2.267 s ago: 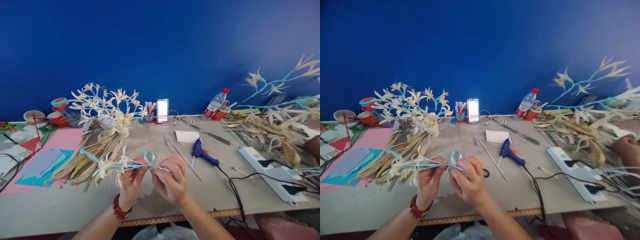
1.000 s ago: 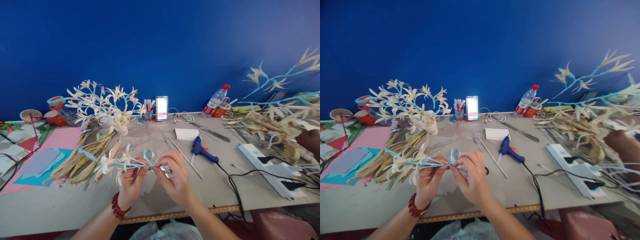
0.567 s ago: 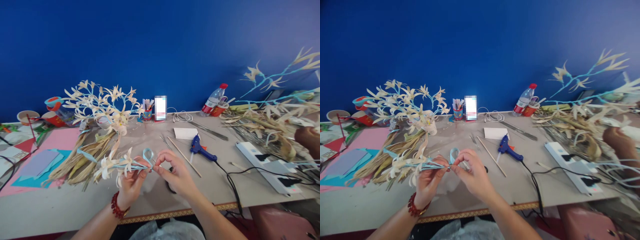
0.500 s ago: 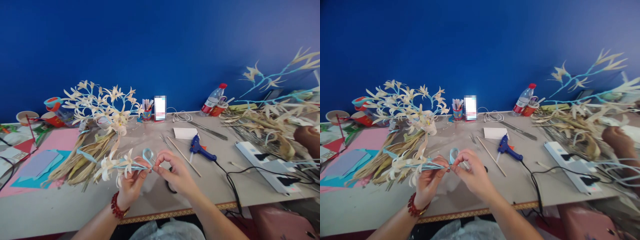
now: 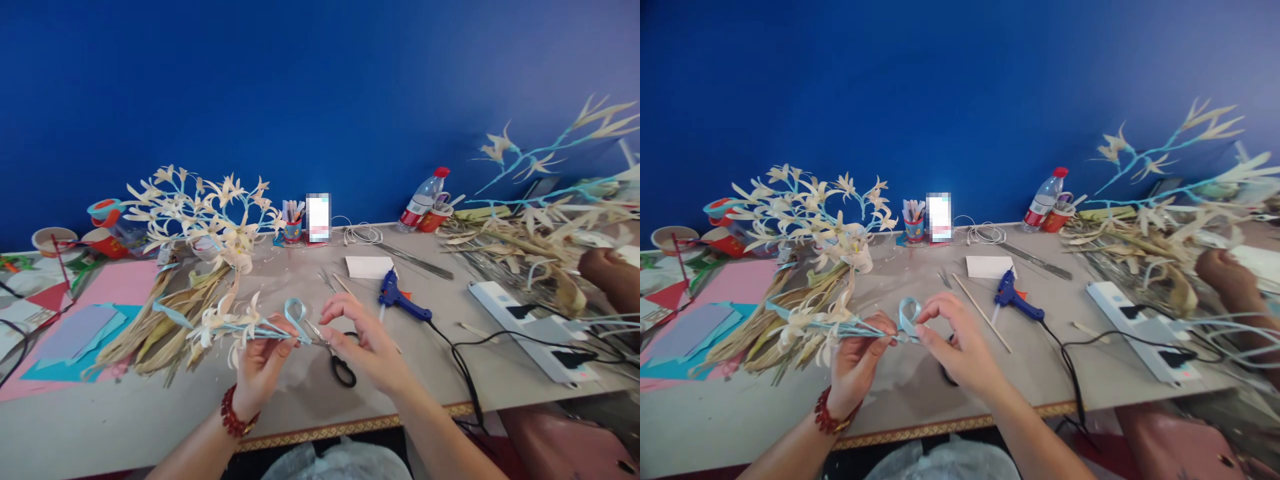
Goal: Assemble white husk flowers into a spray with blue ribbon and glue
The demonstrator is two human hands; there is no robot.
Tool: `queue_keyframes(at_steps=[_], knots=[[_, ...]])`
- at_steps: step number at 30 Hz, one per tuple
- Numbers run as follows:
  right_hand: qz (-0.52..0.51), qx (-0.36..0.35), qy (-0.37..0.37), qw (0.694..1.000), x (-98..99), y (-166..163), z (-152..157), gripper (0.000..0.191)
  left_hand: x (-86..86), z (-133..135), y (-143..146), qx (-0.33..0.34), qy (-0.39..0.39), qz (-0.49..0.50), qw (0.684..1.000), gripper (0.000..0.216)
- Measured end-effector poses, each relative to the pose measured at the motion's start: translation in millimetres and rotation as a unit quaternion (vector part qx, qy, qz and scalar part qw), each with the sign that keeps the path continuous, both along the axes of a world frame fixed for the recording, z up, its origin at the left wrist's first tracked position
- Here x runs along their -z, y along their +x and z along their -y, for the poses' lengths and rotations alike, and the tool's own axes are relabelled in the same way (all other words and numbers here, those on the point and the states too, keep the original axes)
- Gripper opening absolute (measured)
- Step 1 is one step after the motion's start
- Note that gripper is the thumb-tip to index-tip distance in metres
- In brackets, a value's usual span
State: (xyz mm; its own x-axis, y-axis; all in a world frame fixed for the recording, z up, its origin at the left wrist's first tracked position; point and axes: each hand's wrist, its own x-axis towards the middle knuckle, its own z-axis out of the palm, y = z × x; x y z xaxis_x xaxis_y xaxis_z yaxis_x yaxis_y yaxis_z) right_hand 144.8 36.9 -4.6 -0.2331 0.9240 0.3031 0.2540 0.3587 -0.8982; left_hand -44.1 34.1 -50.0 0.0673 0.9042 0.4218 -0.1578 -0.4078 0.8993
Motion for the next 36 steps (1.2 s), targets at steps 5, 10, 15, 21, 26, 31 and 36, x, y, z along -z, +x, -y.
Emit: queue_keyframes(at_steps=[5,10,15,21,26,31,36], knots=[[0.051,-0.057,-0.047,0.996,-3.5,-1,4,0.002,-2.5,0,0,-0.002,-0.009,-0.012,1.000,0.010],[0.055,-0.067,-0.040,0.995,-3.6,-4,1,0.007,-2.2,-1,0,-0.003,-0.005,-0.015,1.000,0.011],[0.049,-0.063,-0.060,0.995,-0.4,-6,1,0.007,-2.3,-1,0,0.007,-0.014,-0.002,1.000,0.009],[0.051,-0.060,-0.057,0.995,3.2,-5,1,0.006,-1.3,-1,0,0.024,-0.015,0.003,1.000,0.009],[0.031,-0.072,-0.121,0.990,2.3,-5,-1,0.006,0.5,-1,0,0.030,-0.008,0.001,1.000,0.009],[-0.085,-0.197,-0.255,0.943,2.9,-4,-11,0.004,2.8,-1,-1,0.048,0.014,-0.001,0.999,0.010],[-0.169,-0.280,-0.386,0.863,15.5,-3,-22,0.008,4.6,-2,-2,0.083,0.028,0.013,0.996,0.013]])
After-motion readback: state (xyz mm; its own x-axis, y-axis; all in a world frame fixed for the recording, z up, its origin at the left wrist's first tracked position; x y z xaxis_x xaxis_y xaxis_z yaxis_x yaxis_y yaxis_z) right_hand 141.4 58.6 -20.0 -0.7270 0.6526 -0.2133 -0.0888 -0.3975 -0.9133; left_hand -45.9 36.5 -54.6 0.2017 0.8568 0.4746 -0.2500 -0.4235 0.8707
